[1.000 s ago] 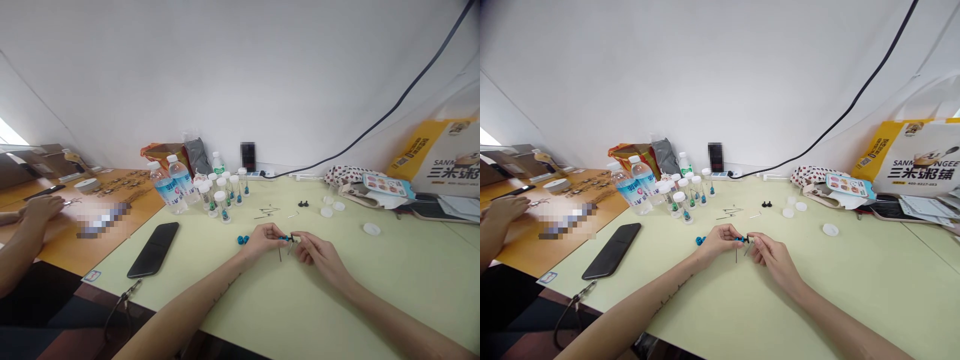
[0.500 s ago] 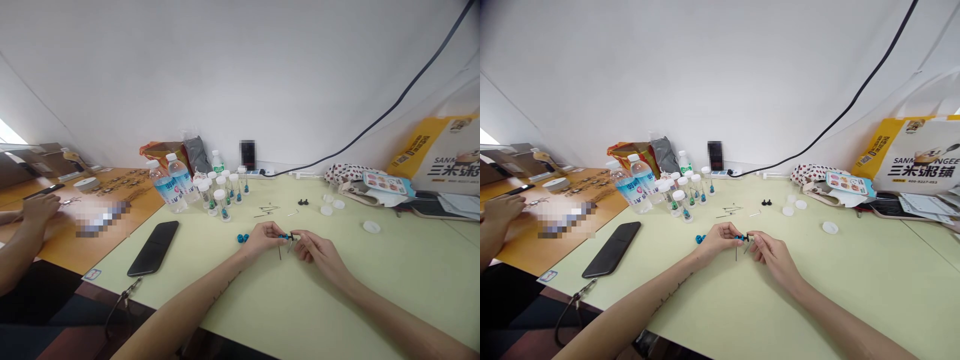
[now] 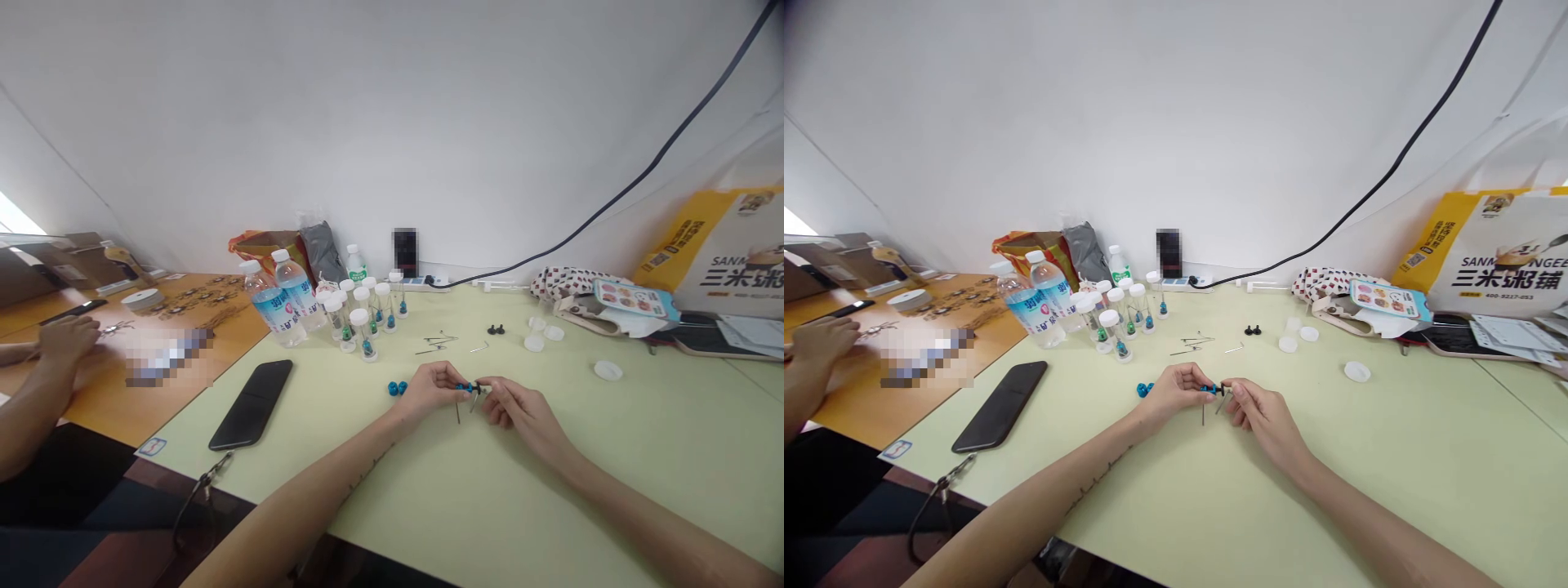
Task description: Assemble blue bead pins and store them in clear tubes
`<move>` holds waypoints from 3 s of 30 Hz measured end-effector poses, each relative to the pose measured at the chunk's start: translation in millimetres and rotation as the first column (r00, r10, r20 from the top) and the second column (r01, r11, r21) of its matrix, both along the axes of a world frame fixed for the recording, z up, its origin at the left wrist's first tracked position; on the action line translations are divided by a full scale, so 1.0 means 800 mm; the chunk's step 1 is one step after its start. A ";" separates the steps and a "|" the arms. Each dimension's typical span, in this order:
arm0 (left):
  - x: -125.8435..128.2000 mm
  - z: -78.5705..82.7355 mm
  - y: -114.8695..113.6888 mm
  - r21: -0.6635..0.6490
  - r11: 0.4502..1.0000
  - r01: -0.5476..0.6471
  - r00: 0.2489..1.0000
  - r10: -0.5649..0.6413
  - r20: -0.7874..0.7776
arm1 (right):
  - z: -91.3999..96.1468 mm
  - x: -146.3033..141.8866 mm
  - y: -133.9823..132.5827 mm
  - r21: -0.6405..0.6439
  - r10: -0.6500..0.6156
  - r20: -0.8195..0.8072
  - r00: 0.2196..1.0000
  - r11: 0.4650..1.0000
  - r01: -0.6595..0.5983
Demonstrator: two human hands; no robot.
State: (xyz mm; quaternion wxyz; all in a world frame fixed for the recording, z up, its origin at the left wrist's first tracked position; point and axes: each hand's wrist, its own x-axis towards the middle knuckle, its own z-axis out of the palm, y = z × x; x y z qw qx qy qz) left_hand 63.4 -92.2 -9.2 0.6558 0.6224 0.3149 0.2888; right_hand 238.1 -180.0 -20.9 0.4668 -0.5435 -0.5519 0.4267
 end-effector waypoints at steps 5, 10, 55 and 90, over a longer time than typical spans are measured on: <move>0.000 0.000 0.000 0.009 1.000 0.002 1.000 -0.002 0.002 | -0.001 0.000 0.000 -0.004 0.003 -0.003 1.000 1.000 -0.003; 0.000 -0.002 0.001 0.022 1.000 0.002 1.000 -0.002 -0.007 | -0.002 -0.001 0.001 0.003 0.000 0.008 1.000 1.000 0.000; -0.001 -0.002 0.004 0.036 0.999 -0.001 1.000 0.001 0.002 | 0.000 0.000 0.001 -0.004 -0.003 0.024 1.000 1.000 0.003; 0.000 0.003 0.003 0.009 1.000 -0.024 1.000 0.024 -0.009 | -0.004 0.000 0.004 -0.003 -0.012 0.038 0.999 1.000 0.012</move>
